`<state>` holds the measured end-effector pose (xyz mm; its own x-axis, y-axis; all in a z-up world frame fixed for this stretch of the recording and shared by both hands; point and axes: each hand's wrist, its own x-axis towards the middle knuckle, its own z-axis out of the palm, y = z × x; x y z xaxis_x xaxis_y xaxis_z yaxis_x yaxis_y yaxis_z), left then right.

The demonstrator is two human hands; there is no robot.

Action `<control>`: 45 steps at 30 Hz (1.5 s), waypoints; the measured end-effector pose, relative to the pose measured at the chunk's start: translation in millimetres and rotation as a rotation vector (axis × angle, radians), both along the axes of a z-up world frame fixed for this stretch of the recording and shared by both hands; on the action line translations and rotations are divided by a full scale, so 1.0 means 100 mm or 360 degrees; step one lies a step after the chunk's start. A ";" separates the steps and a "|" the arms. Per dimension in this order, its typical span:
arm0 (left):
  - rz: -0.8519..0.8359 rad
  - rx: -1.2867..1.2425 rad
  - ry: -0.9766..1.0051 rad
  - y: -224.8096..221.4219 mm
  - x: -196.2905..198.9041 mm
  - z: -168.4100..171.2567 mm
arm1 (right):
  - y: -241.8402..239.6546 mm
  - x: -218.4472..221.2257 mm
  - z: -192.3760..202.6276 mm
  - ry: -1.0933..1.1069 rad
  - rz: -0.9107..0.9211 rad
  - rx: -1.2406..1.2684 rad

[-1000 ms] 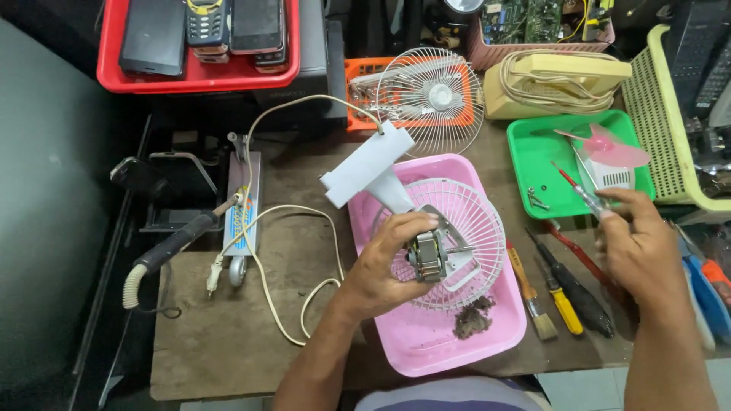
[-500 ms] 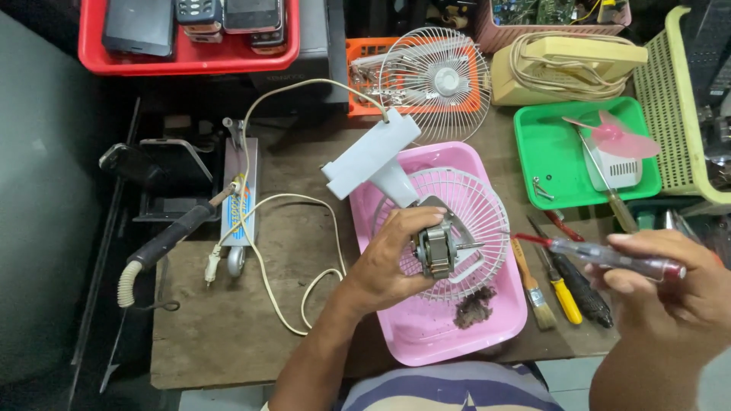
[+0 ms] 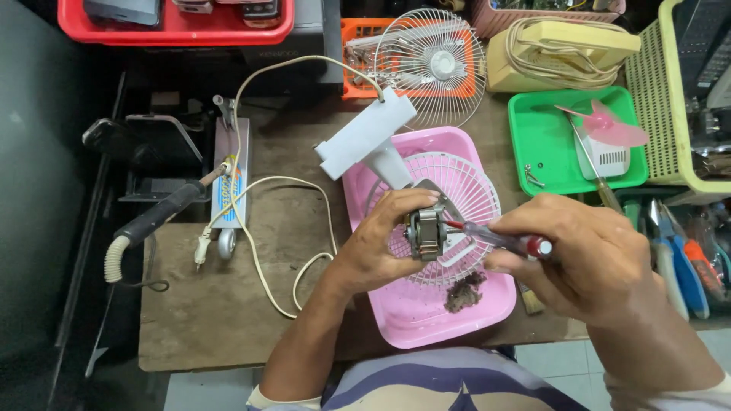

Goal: Disassembling a small electric fan motor to clean the interior housing and components using a brush and then reassembling it.

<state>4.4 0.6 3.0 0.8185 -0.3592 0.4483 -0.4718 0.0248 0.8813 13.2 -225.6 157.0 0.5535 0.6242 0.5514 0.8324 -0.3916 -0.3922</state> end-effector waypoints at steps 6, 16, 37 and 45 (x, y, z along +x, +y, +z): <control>-0.0043 -0.0011 0.0037 0.00 0.01 -0.01 | 0.03 0.16 0.10 0.0153 0.0248 -0.0178; -0.0030 -0.0009 0.0017 -0.01 -0.01 0.02 | 0.08 0.23 0.18 -0.0033 0.0297 -0.0710; 0.0014 0.0002 0.0041 -0.03 -0.05 0.05 | 0.07 0.27 0.24 -0.0021 0.0437 -0.0803; 0.0021 0.0000 0.0041 -0.03 -0.04 0.05 | 0.06 0.30 0.23 -0.0051 0.0423 -0.0760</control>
<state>0.8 -2.8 8.1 0.8346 -0.3481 0.4270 -0.4492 0.0188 0.8933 42.8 -219.3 180.0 0.3299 0.9254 0.1864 0.9356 -0.2943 -0.1951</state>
